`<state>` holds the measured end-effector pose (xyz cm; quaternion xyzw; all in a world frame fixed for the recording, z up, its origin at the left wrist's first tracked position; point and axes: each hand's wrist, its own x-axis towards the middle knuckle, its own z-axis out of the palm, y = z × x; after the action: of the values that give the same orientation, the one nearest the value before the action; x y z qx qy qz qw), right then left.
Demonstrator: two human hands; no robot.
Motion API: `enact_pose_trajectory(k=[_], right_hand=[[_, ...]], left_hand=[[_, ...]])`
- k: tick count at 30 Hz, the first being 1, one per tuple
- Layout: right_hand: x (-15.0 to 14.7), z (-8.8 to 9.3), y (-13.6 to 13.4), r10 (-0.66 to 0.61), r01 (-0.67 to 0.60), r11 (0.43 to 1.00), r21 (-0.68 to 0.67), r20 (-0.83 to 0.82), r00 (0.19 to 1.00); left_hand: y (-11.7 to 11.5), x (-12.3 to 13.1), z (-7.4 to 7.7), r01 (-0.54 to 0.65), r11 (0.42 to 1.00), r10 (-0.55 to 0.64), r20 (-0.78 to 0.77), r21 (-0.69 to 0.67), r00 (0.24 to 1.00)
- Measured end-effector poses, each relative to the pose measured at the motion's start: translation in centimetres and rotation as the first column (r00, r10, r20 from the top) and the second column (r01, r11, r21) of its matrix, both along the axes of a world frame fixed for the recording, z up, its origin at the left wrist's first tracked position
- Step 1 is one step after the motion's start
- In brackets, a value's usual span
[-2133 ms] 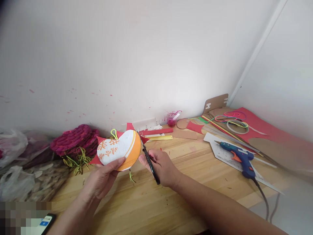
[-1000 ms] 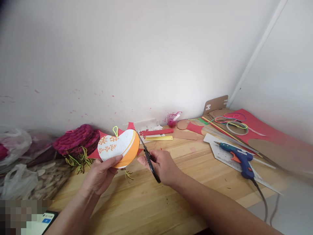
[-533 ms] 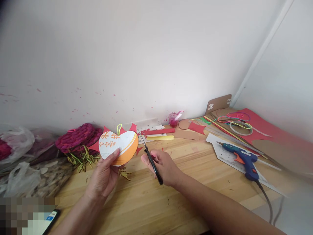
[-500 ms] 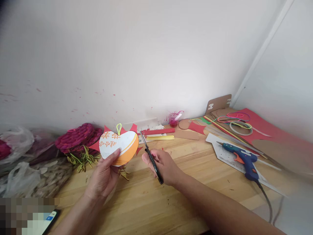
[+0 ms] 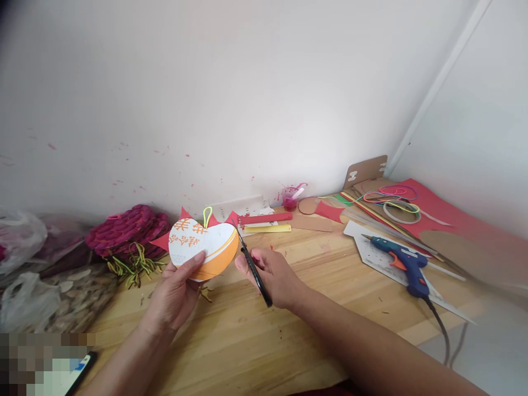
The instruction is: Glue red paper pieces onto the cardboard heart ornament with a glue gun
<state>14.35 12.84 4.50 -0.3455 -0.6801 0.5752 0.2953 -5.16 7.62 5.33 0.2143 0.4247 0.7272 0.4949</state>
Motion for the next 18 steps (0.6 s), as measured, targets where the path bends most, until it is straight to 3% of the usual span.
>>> enact_pose_trajectory(k=[18], right_hand=[[0.0, 1.4, -0.2, -0.012, 0.009, 0.997, 0.074, 0.036, 0.999]], left_hand=[[0.4, -1.6, 0.6, -0.029, 0.999, 0.028, -0.068, -0.026, 0.997]])
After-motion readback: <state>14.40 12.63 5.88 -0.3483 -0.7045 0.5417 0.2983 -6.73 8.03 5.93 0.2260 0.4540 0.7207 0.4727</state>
